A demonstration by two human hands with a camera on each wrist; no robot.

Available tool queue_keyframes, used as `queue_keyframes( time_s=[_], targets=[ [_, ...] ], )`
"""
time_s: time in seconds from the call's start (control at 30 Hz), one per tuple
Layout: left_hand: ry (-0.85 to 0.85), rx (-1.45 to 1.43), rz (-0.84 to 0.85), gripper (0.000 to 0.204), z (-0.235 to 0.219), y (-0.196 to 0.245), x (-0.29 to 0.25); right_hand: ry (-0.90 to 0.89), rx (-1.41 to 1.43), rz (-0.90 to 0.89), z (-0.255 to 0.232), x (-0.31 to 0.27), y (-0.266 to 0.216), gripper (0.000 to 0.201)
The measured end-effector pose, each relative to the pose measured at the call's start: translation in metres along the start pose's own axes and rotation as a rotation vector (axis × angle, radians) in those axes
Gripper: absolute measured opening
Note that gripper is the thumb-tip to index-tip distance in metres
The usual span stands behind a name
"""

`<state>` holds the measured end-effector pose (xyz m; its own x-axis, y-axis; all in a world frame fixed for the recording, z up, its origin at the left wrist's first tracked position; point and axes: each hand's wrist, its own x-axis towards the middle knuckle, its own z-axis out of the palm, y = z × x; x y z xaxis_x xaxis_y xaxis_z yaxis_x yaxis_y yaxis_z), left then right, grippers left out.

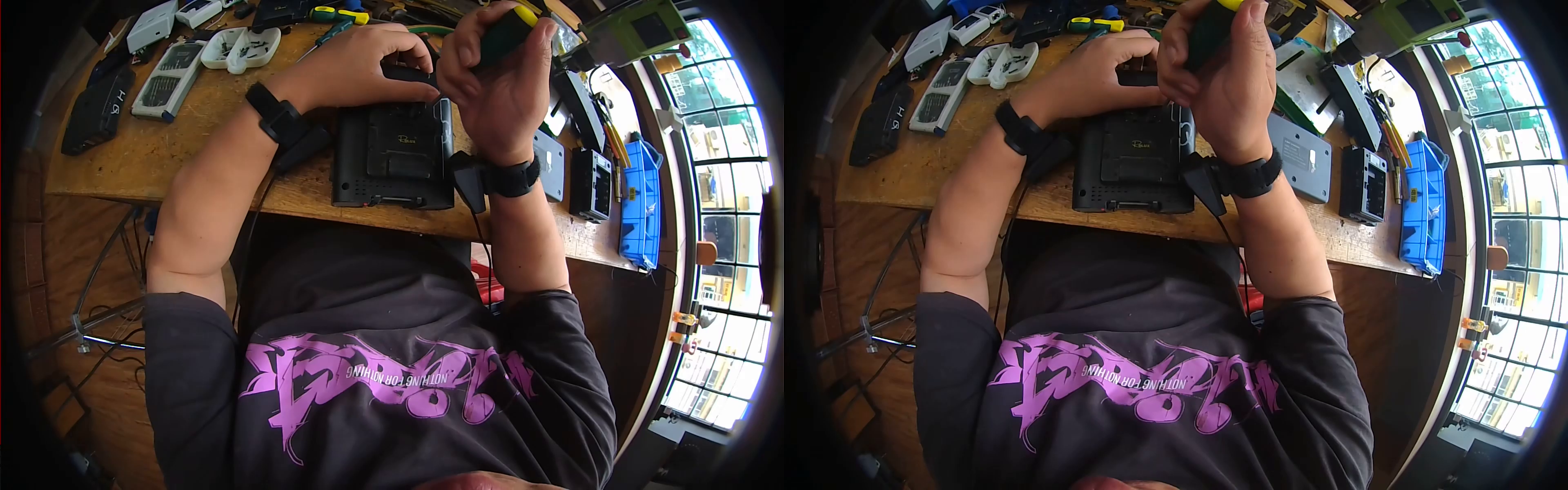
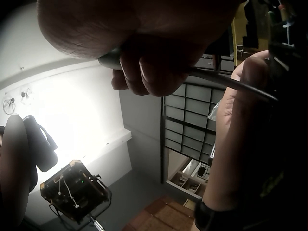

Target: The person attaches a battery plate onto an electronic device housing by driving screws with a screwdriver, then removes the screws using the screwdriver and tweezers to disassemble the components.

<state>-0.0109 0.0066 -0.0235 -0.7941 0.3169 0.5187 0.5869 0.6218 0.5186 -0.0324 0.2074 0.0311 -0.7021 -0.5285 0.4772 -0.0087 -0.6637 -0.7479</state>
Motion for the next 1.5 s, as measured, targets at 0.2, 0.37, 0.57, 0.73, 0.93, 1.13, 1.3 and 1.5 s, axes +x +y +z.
queue_keyframes(
  time_s=[0.2,0.37,0.57,0.73,0.93,1.13,1.3,1.5],
  targets=[
    [0.027,0.013,0.035,0.053,0.001,-0.003,0.0,-0.039,0.154,0.046,-0.005,-0.003,0.008,0.053],
    [0.037,0.035,0.045,0.052,0.002,-0.004,-0.002,-0.066,0.034,0.006,-0.004,-0.004,0.01,0.055],
    [0.063,0.038,0.067,0.052,0.003,-0.005,-0.001,-0.106,-0.043,0.045,-0.004,0.001,0.001,0.056],
    [0.026,0.037,0.032,0.052,0.001,-0.002,-0.001,-0.139,0.106,0.059,-0.004,-0.002,0.003,0.055],
    [0.031,0.012,0.03,0.054,-0.001,0.002,-0.001,-0.102,0.104,0.026,-0.006,-0.003,0.008,0.054],
    [0.016,0.021,0.027,0.054,0.0,0.001,0.0,-0.055,0.001,0.031,0.001,0.001,-0.003,0.058],
    [0.054,0.024,0.078,0.051,0.004,-0.005,0.0,-0.101,0.069,0.064,-0.006,0.0,0.002,0.057],
    [0.066,0.047,0.072,0.049,0.003,-0.005,-0.001,-0.063,0.087,0.061,-0.01,-0.001,0.01,0.054]
  ],
)
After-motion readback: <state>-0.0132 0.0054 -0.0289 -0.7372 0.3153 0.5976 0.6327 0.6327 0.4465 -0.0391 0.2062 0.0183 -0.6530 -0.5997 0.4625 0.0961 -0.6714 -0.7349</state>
